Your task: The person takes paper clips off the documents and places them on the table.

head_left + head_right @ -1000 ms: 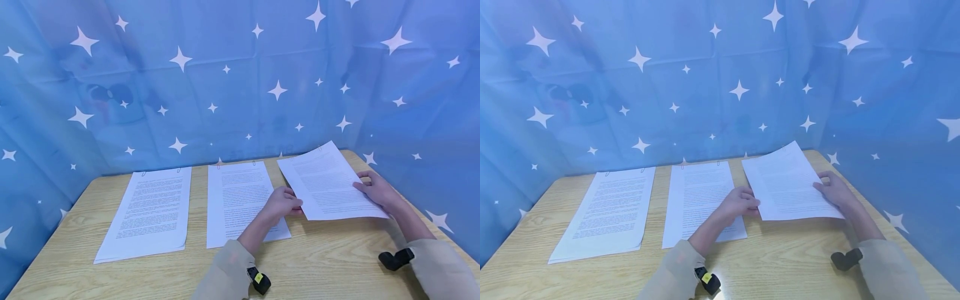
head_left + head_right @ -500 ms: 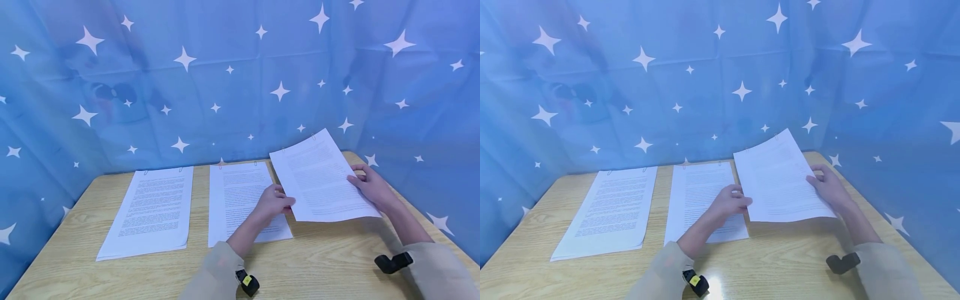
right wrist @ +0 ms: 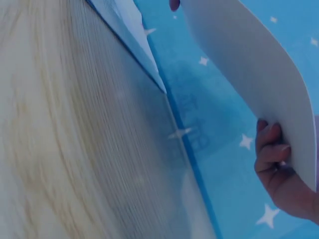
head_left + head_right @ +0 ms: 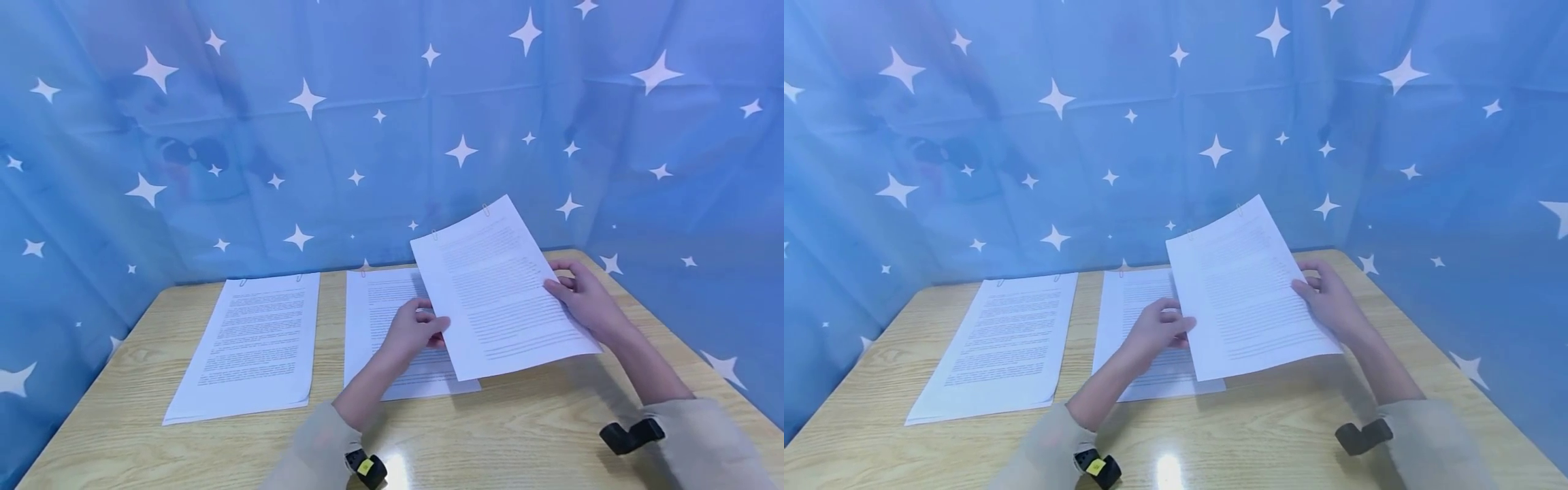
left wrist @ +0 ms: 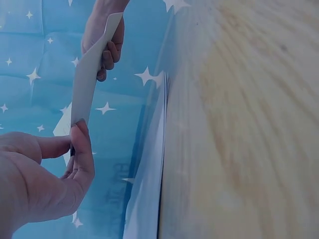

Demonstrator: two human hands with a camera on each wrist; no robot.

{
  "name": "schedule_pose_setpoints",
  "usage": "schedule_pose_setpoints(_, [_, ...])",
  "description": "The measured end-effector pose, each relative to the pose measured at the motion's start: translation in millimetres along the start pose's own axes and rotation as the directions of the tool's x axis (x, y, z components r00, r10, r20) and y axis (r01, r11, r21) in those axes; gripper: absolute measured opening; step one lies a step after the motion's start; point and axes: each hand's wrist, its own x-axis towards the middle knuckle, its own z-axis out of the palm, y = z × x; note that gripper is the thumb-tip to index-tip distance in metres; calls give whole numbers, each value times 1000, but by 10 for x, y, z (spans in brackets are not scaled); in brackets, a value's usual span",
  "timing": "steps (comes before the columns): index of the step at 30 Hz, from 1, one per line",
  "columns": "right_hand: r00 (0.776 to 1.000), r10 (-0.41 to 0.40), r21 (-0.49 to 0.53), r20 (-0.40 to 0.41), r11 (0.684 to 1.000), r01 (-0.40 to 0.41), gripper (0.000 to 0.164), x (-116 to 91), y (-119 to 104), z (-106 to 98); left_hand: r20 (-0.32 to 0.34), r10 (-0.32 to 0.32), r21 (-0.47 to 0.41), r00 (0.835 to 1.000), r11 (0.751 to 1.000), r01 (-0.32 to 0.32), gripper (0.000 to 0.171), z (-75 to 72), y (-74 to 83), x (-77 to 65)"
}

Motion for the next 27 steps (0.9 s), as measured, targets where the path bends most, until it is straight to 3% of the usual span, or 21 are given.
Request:
schedule_pose_setpoints(7, [999,-21,47,29,999,20,40,9,-159,151,-28,42,68,999,997,-40,49,-207,49,-91])
schedule_pose_setpoints(13, [998,-29,147,56,989,21,42,3,-301,302,-61,118,148,991,983,-108,48,-397,124,-177])
schedule_pose_setpoints(21, [995,-38,220,90,975,17,42,-20,-498,512,-125,144,255,982,961,-109,44,-664,225,-282])
schedule_pose_setpoints(27, [987,-62,280,148,960,18,46,-19,-610,677,-159,154,253,975,961,-110,36,-863,255,-362])
